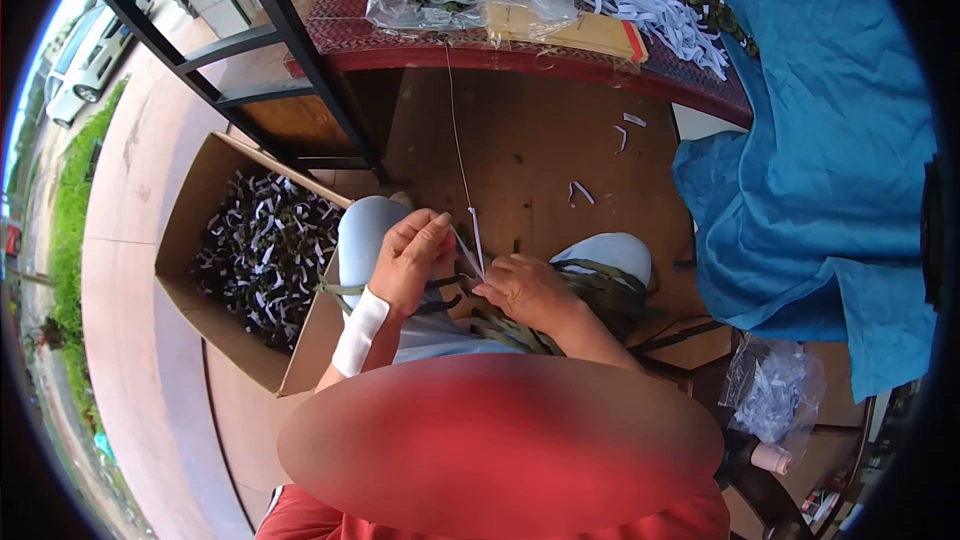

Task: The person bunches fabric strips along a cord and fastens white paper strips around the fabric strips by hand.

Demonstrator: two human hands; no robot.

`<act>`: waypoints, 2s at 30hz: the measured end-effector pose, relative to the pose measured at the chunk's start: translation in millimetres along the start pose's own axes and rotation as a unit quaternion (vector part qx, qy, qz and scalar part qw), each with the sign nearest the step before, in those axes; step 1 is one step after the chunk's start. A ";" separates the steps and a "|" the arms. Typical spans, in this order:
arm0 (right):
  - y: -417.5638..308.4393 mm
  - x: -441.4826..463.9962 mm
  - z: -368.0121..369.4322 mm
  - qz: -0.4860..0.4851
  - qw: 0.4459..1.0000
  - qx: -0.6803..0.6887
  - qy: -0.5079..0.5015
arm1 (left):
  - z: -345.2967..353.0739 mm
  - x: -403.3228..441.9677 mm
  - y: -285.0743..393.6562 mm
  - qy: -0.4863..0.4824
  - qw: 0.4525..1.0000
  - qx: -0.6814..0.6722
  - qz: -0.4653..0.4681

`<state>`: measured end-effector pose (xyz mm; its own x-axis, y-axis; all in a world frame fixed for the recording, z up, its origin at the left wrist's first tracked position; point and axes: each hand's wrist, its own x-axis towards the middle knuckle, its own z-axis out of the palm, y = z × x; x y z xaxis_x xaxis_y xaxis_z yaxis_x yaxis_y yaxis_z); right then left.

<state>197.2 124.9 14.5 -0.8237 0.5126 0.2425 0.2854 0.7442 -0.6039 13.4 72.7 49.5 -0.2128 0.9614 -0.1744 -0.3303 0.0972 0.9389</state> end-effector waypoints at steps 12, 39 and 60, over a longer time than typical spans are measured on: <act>48.9 85.2 -54.9 0.006 0.996 -0.093 0.000 | -17.5 -6.1 -40.6 -0.041 0.993 0.102 -0.038; 46.4 138.8 -67.4 0.112 0.945 0.306 -0.035 | -45.2 39.5 -31.0 -0.026 0.994 0.059 0.083; -83.2 243.7 46.3 -0.031 0.926 0.341 -0.160 | -108.8 -68.3 -11.6 0.107 0.987 0.106 0.056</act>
<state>-50.0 168.1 88.7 -0.9625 0.2427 0.1210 -0.0533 0.2680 -0.9619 -68.3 -22.1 18.3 -0.4329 0.8954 -0.1040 -0.0993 0.0673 0.9928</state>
